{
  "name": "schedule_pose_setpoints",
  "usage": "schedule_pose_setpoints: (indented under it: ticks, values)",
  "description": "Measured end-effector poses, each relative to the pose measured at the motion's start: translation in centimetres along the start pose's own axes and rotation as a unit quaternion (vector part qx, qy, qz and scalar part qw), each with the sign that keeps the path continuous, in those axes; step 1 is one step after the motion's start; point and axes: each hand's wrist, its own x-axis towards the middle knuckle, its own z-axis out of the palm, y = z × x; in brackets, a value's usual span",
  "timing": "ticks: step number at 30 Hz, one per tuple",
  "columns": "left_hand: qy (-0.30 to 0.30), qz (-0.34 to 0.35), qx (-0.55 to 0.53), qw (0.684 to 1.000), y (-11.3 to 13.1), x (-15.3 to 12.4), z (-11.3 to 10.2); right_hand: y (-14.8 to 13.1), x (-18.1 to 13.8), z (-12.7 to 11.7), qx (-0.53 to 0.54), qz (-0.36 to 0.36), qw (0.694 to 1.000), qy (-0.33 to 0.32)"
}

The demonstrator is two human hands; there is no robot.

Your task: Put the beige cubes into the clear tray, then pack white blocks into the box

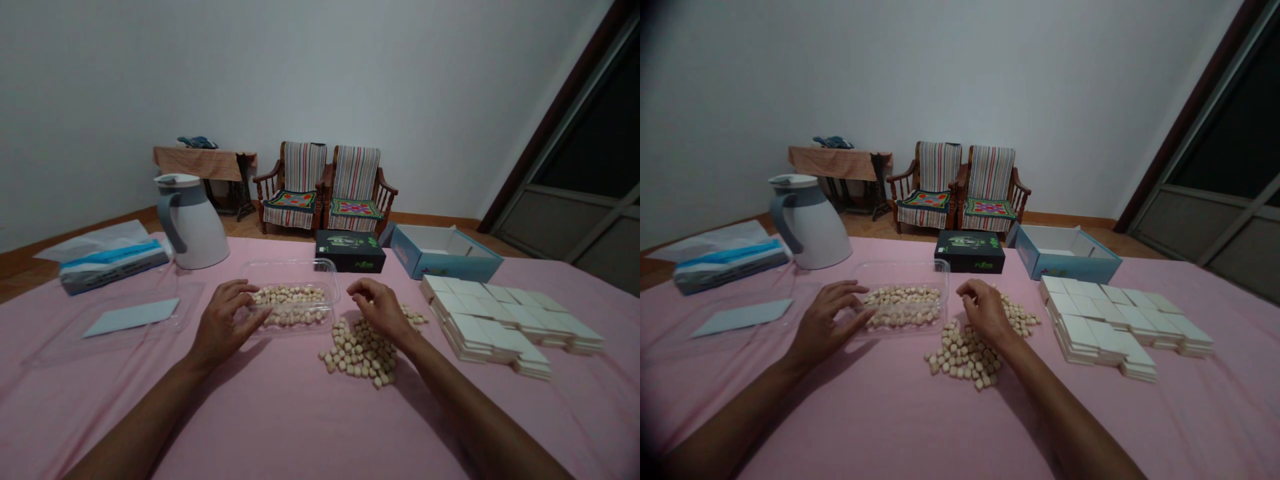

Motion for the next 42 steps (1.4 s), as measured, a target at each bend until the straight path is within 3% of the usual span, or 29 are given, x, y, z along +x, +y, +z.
schedule_pose_setpoints:
  ticks: [6, 12, 17, 21, 23, 35, 39, 42]
  values:
    - [-0.003, -0.003, -0.005, 1.000, 0.0, 0.0, -0.1, 1.5, -1.2, 1.4, -0.146, -0.065, 0.975, -0.156]
    - [0.002, 0.000, -0.007, 1.000, 0.2, 0.0, -0.1, 0.7, -1.3, 1.4, -0.182, -0.031, 0.965, -0.186]
    - [0.001, 0.001, -0.005, 1.000, 0.0, -0.1, -0.1, 0.3, -0.8, 0.6, -0.191, -0.022, 0.974, -0.121]
    - [0.001, 0.010, 0.000, 1.000, -0.1, -0.1, -0.1, -1.3, -0.3, -0.1, -0.075, -0.011, 0.997, 0.008]
    - [0.002, 0.010, -0.001, 1.000, 0.0, -0.1, -0.1, -2.3, -0.3, -0.2, -0.009, -0.017, 0.999, 0.042]
    - [0.001, 0.000, -0.003, 1.000, 0.2, 0.0, -0.1, -2.9, -0.7, 1.2, 0.156, 0.002, 0.987, 0.023]
    - [0.000, 0.001, -0.004, 1.000, 0.2, 0.0, 0.0, -2.9, -0.5, 0.3, 0.083, 0.010, 0.995, 0.059]
    - [-0.001, 0.000, -0.006, 1.000, 0.2, 0.1, -0.1, -2.6, -0.3, -0.5, -0.037, 0.017, 0.999, 0.018]
